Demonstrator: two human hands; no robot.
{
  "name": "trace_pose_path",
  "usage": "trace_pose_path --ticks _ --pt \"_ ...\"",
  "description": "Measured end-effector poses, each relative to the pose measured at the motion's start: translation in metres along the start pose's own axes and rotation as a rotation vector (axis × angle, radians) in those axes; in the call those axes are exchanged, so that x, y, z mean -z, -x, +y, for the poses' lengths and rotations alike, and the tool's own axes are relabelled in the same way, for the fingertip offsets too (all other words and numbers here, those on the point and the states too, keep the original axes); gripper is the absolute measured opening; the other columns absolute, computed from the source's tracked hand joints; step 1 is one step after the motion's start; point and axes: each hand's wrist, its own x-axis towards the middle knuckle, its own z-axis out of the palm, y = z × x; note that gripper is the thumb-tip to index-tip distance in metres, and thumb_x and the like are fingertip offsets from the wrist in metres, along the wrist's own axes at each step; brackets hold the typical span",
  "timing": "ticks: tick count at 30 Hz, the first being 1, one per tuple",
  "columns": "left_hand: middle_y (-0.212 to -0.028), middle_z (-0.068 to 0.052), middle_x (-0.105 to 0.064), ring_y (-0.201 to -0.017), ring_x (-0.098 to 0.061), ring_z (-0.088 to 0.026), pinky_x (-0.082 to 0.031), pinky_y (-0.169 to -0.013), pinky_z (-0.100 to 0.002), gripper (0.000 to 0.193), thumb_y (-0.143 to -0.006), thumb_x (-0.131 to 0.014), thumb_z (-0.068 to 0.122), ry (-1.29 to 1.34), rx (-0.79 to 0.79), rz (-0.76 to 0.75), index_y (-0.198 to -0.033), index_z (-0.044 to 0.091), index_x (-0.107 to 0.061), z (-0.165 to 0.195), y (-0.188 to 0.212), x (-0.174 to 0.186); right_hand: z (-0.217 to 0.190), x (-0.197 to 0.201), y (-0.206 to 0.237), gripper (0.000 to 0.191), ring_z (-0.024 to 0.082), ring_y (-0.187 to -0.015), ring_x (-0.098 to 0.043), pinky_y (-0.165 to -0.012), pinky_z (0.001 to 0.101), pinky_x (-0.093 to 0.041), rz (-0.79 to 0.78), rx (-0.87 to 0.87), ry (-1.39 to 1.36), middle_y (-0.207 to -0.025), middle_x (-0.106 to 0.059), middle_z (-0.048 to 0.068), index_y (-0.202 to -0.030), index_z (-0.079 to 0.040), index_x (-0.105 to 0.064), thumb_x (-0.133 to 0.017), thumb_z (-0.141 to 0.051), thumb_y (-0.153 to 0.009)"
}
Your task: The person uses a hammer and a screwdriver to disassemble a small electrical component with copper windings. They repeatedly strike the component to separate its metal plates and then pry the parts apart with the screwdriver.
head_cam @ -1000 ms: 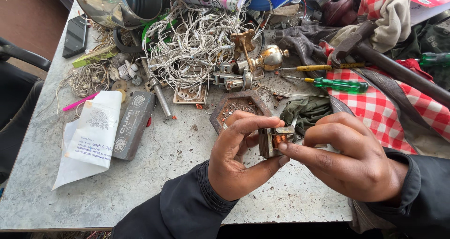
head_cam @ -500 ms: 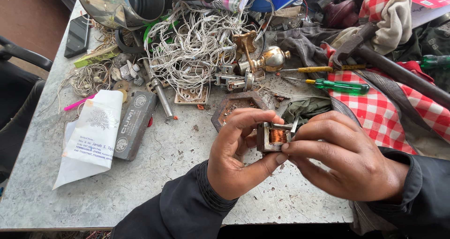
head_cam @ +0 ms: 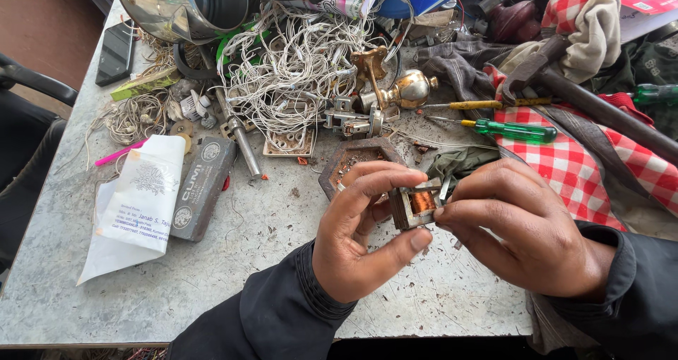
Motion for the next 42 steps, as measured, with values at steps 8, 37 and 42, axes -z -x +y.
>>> trace_pose_path --ticks 8,37,42 --pt "-0.138 -0.011 -0.048 -0.138 -0.057 -0.020 -0.056 -0.117 -0.035 0.057 -0.098 -0.071 -0.005 0.061 0.061 0.035 -0.148 -0.002 -0.046 -0.005 -0.003 0.000 0.001 -0.003 0.001 0.047 0.022 -0.093 -0.064 -0.074 0.0322 -0.054 0.023 -0.078 -0.026 -0.110 -0.061 0.010 -0.121 -0.005 -0.063 -0.084 -0.008 -0.079" --pt "-0.140 -0.012 -0.053 -0.131 -0.062 -0.020 -0.060 -0.115 -0.038 0.048 -0.101 -0.075 0.001 -0.021 -0.053 -0.020 -0.143 0.005 -0.052 -0.017 -0.003 0.007 0.005 0.001 -0.004 0.053 0.029 -0.094 -0.064 -0.078 0.0384 -0.052 0.031 -0.022 -0.082 -0.111 -0.062 0.013 -0.118 -0.001 -0.057 -0.084 -0.019 -0.077" --pt "-0.145 -0.012 -0.057 -0.123 -0.070 -0.021 -0.064 -0.111 -0.035 0.053 -0.099 -0.079 0.006 -0.312 -0.108 -0.071 -0.146 0.006 -0.053 -0.015 -0.005 0.008 0.011 -0.003 -0.005 0.024 0.025 -0.085 -0.064 -0.073 0.0377 -0.049 -0.046 -0.162 -0.040 -0.095 -0.068 0.009 -0.101 -0.005 -0.068 -0.081 -0.012 -0.082"
